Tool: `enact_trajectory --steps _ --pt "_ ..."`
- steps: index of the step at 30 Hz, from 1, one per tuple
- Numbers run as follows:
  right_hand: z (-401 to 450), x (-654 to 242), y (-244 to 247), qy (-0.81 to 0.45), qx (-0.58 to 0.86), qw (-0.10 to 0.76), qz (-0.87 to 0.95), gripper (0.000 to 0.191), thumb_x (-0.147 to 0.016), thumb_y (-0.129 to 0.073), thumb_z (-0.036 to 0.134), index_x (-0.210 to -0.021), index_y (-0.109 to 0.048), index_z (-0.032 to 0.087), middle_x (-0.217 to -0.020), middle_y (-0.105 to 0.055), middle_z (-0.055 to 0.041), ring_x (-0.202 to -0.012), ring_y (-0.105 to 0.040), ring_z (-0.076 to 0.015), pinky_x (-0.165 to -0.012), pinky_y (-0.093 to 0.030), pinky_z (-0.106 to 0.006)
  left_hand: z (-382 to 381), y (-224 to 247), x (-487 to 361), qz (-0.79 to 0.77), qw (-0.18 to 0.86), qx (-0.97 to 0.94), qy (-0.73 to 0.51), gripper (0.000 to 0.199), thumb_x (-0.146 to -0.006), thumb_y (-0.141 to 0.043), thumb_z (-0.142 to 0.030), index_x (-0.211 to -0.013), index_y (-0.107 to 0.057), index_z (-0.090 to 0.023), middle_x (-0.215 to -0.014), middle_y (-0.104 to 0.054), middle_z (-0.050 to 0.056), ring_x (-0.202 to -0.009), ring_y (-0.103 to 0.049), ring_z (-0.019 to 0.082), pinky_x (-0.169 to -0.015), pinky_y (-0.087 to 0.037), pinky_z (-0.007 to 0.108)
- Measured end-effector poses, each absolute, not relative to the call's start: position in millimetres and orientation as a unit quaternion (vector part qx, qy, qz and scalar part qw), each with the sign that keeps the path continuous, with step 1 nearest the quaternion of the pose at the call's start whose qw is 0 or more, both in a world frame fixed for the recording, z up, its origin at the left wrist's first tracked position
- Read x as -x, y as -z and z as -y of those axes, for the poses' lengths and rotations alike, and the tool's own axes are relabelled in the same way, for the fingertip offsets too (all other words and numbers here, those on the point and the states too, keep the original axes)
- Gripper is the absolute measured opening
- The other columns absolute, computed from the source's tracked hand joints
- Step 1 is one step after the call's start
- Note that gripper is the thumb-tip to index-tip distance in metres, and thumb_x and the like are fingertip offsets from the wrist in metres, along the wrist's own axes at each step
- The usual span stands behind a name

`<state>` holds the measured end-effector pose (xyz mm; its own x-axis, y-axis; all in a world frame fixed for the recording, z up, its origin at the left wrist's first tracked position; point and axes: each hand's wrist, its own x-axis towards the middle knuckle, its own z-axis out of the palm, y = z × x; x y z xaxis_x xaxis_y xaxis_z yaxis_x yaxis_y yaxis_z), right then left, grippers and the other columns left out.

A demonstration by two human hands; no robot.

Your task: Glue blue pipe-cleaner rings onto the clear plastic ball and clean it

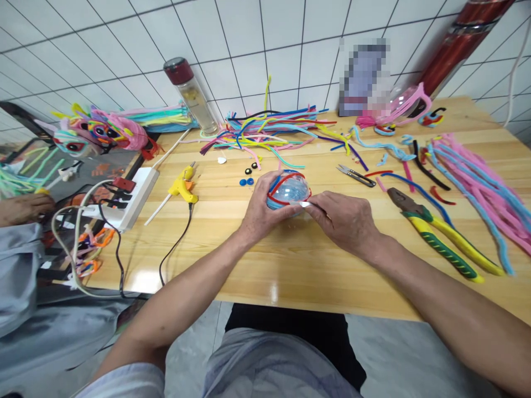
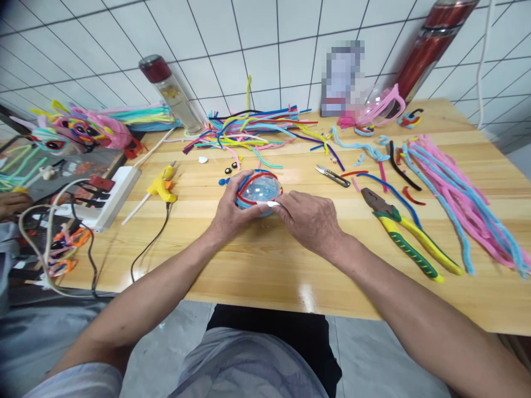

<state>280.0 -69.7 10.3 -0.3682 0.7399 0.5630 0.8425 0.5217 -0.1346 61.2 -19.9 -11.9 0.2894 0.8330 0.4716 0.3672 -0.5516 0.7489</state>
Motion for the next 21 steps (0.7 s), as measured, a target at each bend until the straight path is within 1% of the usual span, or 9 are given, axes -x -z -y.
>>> enact_trajectory --steps 5,11,17,21 --pt "69.4 -279.2 -8.7 0.123 0.484 0.287 0.818 0.035 -0.107 -0.049 0.042 -0.097 -0.074 0.020 -0.080 -0.077 -0.0016 -0.068 -0.067 -0.0133 -0.059 -0.034 -0.028 20.2 12.0 -61.7 -0.398 0.258 -0.760 -0.445 0.082 -0.077 -0.080 -0.066 -0.141 -0.048 -0.027 -0.145 -0.056 0.013 -0.138 -0.055 0.031 -0.118 -0.045 0.050" --pt "70.4 -276.9 -8.6 0.123 0.489 0.285 0.815 0.037 -0.108 -0.047 0.042 -0.094 -0.073 0.020 -0.078 -0.075 -0.0029 -0.067 -0.064 -0.0131 -0.060 -0.032 -0.028 21.9 10.9 -62.6 -0.398 0.261 -0.756 -0.450 0.080 -0.078 -0.080 -0.064 -0.141 -0.049 -0.027 -0.144 -0.057 0.012 -0.137 -0.056 0.031 -0.117 -0.046 0.049" --pt "71.2 -272.4 -6.6 0.128 0.498 0.303 0.803 0.035 -0.107 -0.049 0.041 -0.091 -0.072 0.020 -0.081 -0.076 -0.0029 -0.069 -0.065 -0.0134 -0.062 -0.036 -0.028 24.9 8.7 -64.9 -0.406 0.269 -0.744 -0.456 0.075 -0.079 -0.080 -0.063 -0.137 -0.053 -0.025 -0.139 -0.059 0.012 -0.134 -0.058 0.030 -0.116 -0.046 0.048" --pt "70.2 -274.5 -8.0 0.101 0.495 0.313 0.804 0.033 -0.108 -0.048 0.039 -0.096 -0.072 0.020 -0.085 -0.077 -0.0040 -0.074 -0.068 -0.0144 -0.064 -0.038 -0.027 24.5 12.2 -65.7 -0.425 0.287 -0.724 -0.462 0.082 -0.074 -0.084 -0.064 -0.139 -0.052 -0.026 -0.139 -0.060 0.012 -0.132 -0.060 0.030 -0.116 -0.046 0.049"
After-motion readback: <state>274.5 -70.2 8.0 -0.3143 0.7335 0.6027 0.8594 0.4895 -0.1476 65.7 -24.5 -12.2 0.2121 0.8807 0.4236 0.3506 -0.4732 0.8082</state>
